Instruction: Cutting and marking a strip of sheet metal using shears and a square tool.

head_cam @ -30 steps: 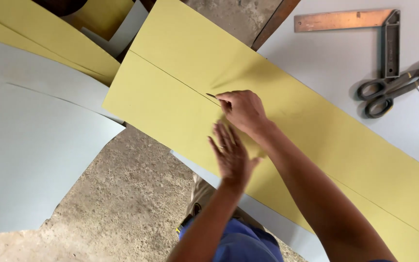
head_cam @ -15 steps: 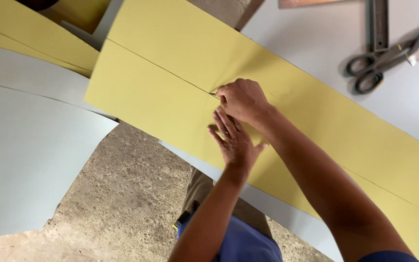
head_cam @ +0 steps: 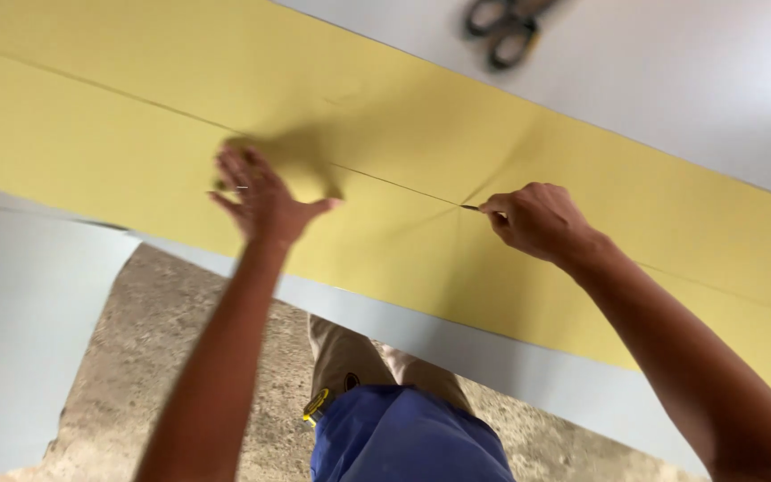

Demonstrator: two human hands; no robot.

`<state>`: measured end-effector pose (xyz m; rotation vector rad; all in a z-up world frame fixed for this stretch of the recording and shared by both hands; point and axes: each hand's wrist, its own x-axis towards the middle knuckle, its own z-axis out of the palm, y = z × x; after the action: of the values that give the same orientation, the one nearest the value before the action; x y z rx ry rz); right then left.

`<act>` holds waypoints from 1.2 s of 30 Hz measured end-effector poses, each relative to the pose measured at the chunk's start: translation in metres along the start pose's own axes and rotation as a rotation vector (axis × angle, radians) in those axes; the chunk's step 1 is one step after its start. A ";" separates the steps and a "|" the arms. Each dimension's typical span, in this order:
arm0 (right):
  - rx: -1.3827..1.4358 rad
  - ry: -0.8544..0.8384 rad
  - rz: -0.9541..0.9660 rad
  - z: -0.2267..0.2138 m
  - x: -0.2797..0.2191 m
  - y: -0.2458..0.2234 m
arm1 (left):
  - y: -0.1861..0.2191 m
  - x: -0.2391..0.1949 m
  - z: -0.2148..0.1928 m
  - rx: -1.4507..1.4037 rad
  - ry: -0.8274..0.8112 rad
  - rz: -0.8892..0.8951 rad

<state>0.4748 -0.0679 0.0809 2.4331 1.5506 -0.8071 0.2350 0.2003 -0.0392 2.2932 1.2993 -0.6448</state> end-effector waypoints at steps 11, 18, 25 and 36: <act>0.038 -0.033 0.168 0.014 -0.064 0.051 | -0.011 -0.004 0.002 -0.091 0.025 -0.043; 0.076 0.012 0.157 0.013 -0.059 0.055 | 0.067 -0.048 0.091 -0.009 0.223 -0.001; 0.111 -0.025 0.178 0.019 -0.061 0.054 | 0.319 -0.286 0.187 -0.285 0.176 0.828; 0.127 0.092 -0.012 0.048 -0.114 0.145 | 0.370 -0.302 0.211 0.064 0.020 0.738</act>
<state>0.5481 -0.2438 0.0750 2.5870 1.5931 -0.8309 0.3811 -0.2979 0.0166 2.5774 0.3618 -0.3986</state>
